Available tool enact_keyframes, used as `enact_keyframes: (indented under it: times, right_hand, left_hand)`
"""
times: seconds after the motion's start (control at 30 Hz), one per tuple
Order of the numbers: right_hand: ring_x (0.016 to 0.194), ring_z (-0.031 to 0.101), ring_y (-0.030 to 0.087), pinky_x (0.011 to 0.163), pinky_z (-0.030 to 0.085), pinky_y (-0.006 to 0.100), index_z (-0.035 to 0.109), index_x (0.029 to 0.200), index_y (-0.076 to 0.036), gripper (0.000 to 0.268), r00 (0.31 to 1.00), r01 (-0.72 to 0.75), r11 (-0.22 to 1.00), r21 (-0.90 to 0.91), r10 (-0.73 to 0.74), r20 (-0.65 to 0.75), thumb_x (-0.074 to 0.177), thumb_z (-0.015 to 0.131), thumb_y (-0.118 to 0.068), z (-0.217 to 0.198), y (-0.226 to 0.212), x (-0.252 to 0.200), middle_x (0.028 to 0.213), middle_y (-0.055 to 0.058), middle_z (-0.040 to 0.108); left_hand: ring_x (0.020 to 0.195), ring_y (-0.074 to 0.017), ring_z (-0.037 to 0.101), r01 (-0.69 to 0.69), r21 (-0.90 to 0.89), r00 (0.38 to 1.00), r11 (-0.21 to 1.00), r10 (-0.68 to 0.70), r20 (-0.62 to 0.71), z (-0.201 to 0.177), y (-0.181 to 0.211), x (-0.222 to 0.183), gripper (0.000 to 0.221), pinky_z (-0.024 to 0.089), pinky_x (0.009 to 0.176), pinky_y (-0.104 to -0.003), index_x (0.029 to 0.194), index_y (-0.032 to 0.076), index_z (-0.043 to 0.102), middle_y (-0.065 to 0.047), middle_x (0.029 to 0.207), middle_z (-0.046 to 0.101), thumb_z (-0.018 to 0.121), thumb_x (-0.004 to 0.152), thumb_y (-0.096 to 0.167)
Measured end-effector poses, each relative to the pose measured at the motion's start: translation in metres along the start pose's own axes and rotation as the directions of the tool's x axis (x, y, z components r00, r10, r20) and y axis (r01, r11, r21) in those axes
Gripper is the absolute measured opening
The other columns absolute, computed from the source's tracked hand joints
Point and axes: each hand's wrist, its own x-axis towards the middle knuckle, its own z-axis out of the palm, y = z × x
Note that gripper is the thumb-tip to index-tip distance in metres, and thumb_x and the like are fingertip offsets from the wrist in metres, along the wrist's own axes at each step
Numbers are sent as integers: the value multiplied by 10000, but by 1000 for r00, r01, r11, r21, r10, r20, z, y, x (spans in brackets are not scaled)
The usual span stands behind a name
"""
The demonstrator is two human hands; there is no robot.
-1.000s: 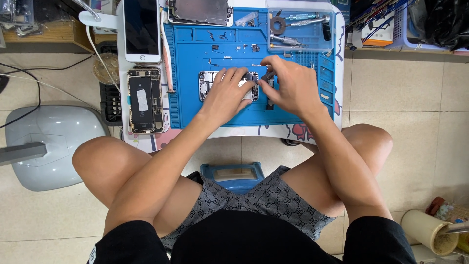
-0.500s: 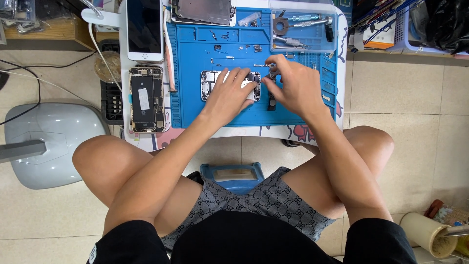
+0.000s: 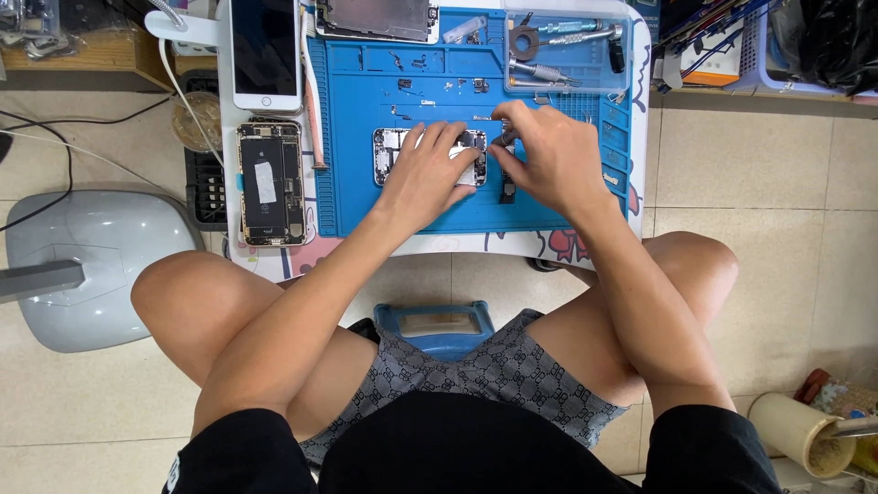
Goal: The person disassembles a smartphone on a blue work mat, using tweezers and a screwdriver to remove and reattach internal components. They also briefly adjust a nearby fan before continuing to work on the phone's internal parts.
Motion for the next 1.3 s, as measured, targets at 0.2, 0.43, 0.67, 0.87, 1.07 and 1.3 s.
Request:
enact_keyframes:
  times: [0.2,0.43,0.67,0.87,1.07,1.3]
  right_hand:
    - [858,747,227,683,593,320,654,1265,-168,388,1000,-8,994,107,8,0,922,831,-133,1,-2,1,955,44,796]
    - [828,744,225,670,598,334,640,1269,-174,374,1000,-27,999,20,27,-3,950,834,-195,3,3,0,929,45,793]
    - [851,741,218,683,588,329,653,1208,-174,328,999,-35,990,135,35,-3,936,835,-148,3,3,0,951,30,796]
    - [867,736,210,689,585,318,651,1207,-170,324,999,-32,992,119,32,6,941,834,-158,4,4,1,963,26,795]
    - [877,732,196,695,586,311,641,1210,-178,324,1000,-27,994,107,27,2,948,832,-166,4,6,0,970,7,793]
    - [942,753,151,557,497,340,635,1220,-158,312,998,-42,992,122,47,-36,939,766,-185,11,11,-2,1066,-3,782]
  left_hand:
    - [1369,-363,533,-6,-1,1000,1000,6,15,-3,0,1,447,392,1136,-607,1306,140,716,-163,1398,568,828,926,349]
    - [1375,-359,533,-4,-19,1000,1000,5,23,-6,0,2,440,387,1136,-609,1313,143,710,-158,1413,574,819,935,339]
    - [1363,-358,534,-4,-56,1000,998,5,29,-12,0,2,442,388,1132,-605,1303,131,720,-156,1402,584,827,928,337]
    - [1359,-366,538,0,-70,1000,998,2,28,-12,0,2,443,383,1132,-613,1301,123,728,-166,1392,593,832,926,334]
    - [1354,-363,531,-7,-64,1000,998,7,11,-9,0,2,448,388,1130,-610,1296,119,728,-160,1385,587,845,914,322]
    - [1342,-384,527,-33,19,998,999,34,-48,5,-4,1,533,406,1117,-579,1343,162,688,-181,1464,582,841,893,402]
